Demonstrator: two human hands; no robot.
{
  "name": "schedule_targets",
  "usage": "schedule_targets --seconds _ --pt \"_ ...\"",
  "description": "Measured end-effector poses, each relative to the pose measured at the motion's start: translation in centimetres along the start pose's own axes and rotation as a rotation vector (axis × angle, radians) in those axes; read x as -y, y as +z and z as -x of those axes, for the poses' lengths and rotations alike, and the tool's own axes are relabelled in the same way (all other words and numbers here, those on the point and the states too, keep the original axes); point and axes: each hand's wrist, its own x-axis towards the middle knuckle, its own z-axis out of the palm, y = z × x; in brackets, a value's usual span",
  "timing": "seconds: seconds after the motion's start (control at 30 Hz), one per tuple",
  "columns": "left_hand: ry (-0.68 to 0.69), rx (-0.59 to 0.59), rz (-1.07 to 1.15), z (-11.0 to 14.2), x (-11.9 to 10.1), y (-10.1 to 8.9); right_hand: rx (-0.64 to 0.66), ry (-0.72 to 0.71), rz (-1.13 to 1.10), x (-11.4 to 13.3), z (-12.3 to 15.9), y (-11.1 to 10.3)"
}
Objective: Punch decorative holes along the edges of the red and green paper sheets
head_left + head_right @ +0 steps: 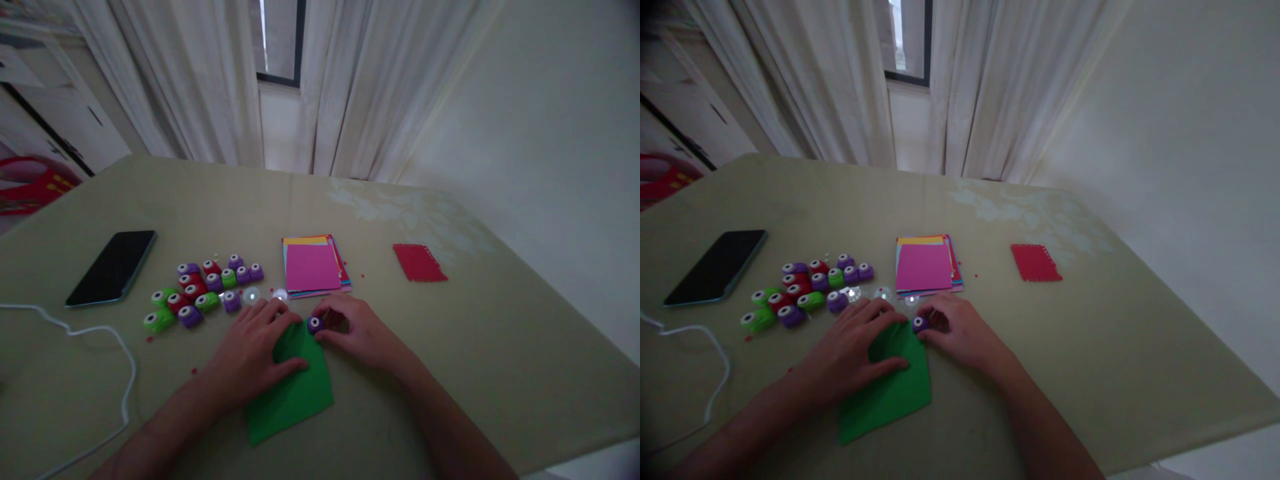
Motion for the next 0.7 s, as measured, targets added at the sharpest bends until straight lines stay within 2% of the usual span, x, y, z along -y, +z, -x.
schedule_targets --seconds 0.23,0.7 --pt "0.003 0.022 0.029 -0.04 0.55 0.25 0.006 -0.081 0.086 0.21 -0.09 -0.28" --pt "0.011 0.021 0.022 -0.14 0.51 0.15 0.001 -0.061 0.062 0.04 -0.12 -0.23"
